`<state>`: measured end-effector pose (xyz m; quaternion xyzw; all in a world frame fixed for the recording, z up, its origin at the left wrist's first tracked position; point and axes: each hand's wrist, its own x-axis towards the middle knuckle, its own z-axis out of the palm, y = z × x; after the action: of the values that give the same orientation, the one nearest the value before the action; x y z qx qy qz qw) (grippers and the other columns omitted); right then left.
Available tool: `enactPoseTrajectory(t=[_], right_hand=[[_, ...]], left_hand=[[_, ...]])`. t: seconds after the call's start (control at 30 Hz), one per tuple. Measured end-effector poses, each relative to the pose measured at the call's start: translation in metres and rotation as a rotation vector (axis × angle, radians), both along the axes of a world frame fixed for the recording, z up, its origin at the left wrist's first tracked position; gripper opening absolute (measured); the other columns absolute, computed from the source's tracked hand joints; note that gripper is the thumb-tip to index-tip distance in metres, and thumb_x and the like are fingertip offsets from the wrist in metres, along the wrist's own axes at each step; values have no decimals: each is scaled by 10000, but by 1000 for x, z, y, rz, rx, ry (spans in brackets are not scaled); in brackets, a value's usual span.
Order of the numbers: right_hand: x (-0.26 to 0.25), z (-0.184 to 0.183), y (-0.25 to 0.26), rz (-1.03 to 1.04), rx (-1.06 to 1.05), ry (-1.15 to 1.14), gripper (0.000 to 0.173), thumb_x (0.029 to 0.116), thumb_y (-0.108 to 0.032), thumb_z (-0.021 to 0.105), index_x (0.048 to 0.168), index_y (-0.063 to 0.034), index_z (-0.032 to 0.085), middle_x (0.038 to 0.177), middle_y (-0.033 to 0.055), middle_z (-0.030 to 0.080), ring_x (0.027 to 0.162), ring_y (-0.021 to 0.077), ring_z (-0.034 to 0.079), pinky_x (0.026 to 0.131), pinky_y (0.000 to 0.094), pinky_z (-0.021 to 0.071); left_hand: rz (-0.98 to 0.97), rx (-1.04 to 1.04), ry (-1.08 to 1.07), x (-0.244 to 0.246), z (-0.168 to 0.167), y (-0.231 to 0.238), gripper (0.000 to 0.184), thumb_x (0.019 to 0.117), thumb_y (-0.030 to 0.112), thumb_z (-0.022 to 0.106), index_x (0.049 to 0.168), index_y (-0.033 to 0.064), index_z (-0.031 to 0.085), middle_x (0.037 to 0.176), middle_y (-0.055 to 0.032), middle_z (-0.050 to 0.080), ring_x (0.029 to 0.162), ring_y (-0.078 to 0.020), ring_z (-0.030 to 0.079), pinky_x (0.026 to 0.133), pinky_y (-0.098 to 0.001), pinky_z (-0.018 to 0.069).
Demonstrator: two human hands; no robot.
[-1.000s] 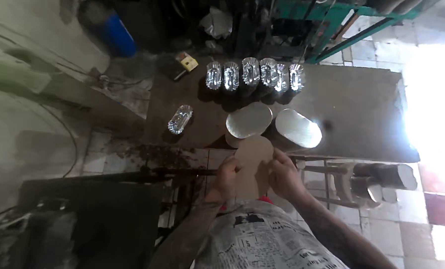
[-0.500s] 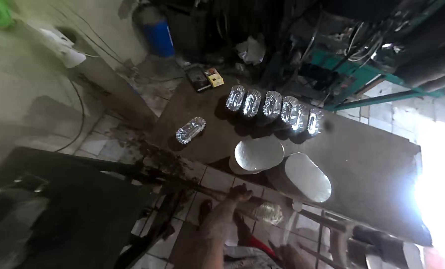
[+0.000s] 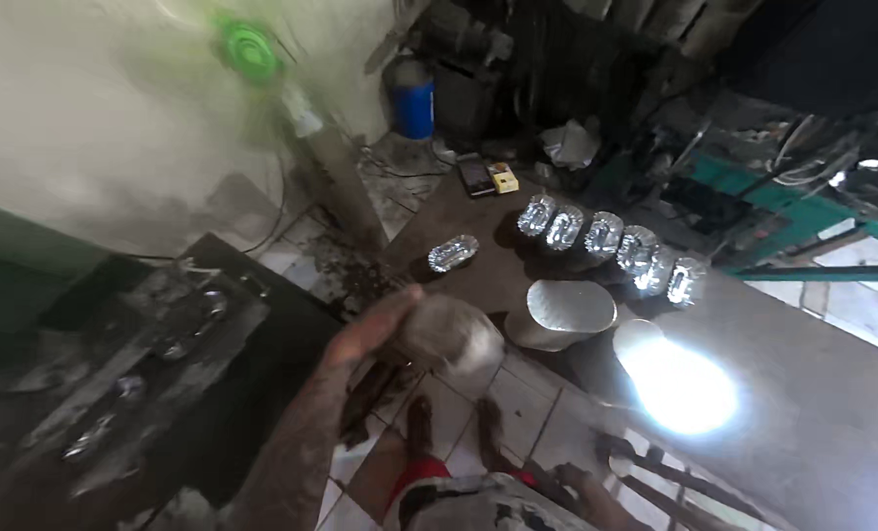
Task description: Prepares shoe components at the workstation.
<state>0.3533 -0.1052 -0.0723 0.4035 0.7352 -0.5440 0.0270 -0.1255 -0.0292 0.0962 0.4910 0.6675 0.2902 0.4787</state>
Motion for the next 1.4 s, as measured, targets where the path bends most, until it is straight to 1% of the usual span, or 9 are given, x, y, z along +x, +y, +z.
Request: enactPoseTrajectory(t=[0.1, 0.2, 0.27, 0.43, 0.6, 0.83, 1.13, 1.27, 1.4], right_hand=[[-51, 32, 33, 7, -16, -15, 316, 952, -112, 650, 1204, 79, 671, 1239, 254, 662, 1167, 338, 647, 1054, 468, 509], [-124, 51, 46, -8, 108, 62, 290, 936, -14, 618, 1198, 105, 658, 1150, 257, 681, 1062, 320, 679, 962, 454, 558], [-177, 57, 48, -14, 175, 137, 278, 925, -15, 624, 1179, 88, 667, 1107, 219, 699, 1011, 270, 693, 927, 427, 576], [-312, 86, 60, 79, 337, 298, 267, 932, 6, 597, 1174, 98, 658, 1103, 223, 693, 996, 259, 694, 898, 417, 587], [-452, 118, 57, 370, 800, 518, 205, 930, 23, 606, 1076, 26, 751, 1035, 205, 741, 987, 355, 718, 902, 513, 586], [-629, 93, 45, 1320, 1080, 369, 293, 1000, 14, 544, 1231, -79, 698, 1300, 88, 669, 1303, 307, 579, 1048, 565, 478], [-677, 111, -109, 1409, 757, 211, 255, 1011, -48, 569, 1241, 23, 651, 1368, 180, 606, 1274, 395, 573, 1024, 695, 442], [-643, 202, -25, 1651, 704, -224, 359, 984, -219, 641, 1264, 6, 657, 1272, 223, 646, 1207, 434, 599, 962, 690, 456], [-638, 284, 142, 1256, 800, 18, 409, 1011, -403, 628, 1070, -6, 707, 983, 191, 675, 980, 353, 645, 906, 565, 485]], left_hand=[[552, 175, -342, -65, 37, 11, 338, 1097, 396, 376, 1223, 172, 596, 1040, 21, 690, 924, -69, 666, 810, -291, 583], [757, 498, -233, -112, 31, 5, 447, 1131, 298, 282, 1447, 61, 492, 1351, -97, 595, 1203, -134, 573, 1034, -338, 484], [708, 452, 87, -127, 9, -23, 575, 1132, 374, 226, 1540, -4, 373, 1526, -221, 464, 1413, -269, 463, 1185, -455, 378], [506, -177, 606, -203, -56, -127, 736, 1044, 629, 360, 1415, 24, 555, 1328, -271, 621, 1280, -450, 568, 1083, -688, 395], [204, -186, 457, -223, -19, -217, 525, 1098, 428, 419, 1016, -21, 677, 862, -203, 651, 809, -346, 654, 776, -572, 534], [-25, -348, 608, -236, -7, -303, 473, 1113, 340, 410, 1145, -50, 676, 1175, -258, 659, 1162, -409, 624, 1033, -573, 464], [-126, 41, -82, -78, 57, -309, 458, 959, 85, 641, 1385, -33, 520, 1170, -206, 669, 1040, -276, 677, 938, -460, 560], [-303, 51, -35, -57, 33, -309, 295, 1013, 144, 514, 866, -60, 671, 842, -210, 649, 841, -347, 661, 780, -518, 536], [-455, -214, -268, -56, 17, -275, 284, 1025, 213, 584, 964, -36, 706, 852, -129, 673, 801, -223, 637, 780, -455, 527]])
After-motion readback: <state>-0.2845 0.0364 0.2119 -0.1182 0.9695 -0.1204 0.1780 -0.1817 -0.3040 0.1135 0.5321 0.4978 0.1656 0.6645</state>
